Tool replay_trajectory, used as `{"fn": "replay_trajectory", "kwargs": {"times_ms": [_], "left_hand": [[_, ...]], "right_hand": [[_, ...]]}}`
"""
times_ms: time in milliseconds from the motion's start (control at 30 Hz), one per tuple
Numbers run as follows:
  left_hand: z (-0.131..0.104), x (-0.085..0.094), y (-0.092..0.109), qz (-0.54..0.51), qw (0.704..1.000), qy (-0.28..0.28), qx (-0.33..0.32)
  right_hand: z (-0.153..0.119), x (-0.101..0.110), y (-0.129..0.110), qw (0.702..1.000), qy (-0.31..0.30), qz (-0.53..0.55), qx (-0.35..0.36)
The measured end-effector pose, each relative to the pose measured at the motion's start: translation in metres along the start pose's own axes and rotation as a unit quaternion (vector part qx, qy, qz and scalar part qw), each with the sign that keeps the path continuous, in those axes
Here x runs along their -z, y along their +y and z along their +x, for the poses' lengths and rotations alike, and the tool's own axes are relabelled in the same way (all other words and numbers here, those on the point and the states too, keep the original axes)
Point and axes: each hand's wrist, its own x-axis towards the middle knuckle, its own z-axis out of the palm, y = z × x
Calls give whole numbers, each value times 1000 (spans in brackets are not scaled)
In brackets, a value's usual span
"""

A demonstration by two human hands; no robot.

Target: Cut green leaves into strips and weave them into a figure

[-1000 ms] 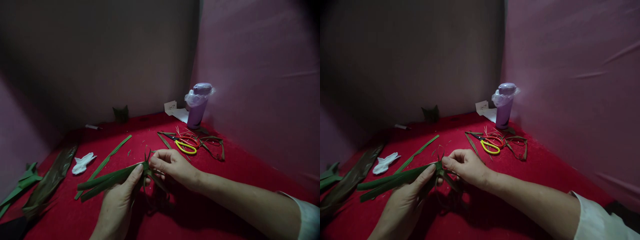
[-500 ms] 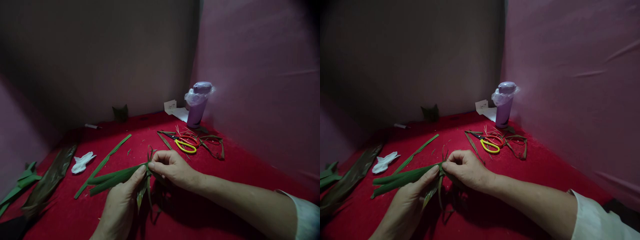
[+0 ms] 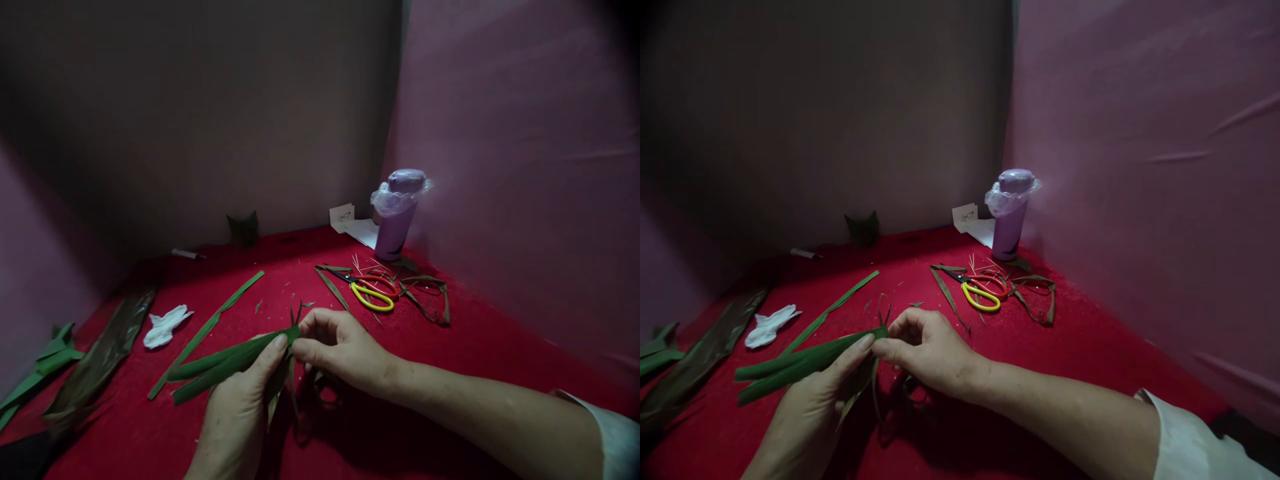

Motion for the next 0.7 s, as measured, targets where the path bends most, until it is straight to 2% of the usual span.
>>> {"fn": "replay_trajectory", "kwargs": {"times_ms": [200,333,533,700], "left_hand": [[2,-3,-2,-45,997,-64,13],[3,-5,-2,-63,997,-40,24],[5,0,-5,-3,1000,-12,19],[2,-6,-4,6,1000,24,-2]], "right_hand": [[1,-5,3,998,-5,43,-39],[1,-6,0,997,9,68,-46],[-3,-9,-5,987,14,146,-61],[-4,-10,-4,986,13,158,-59]]}}
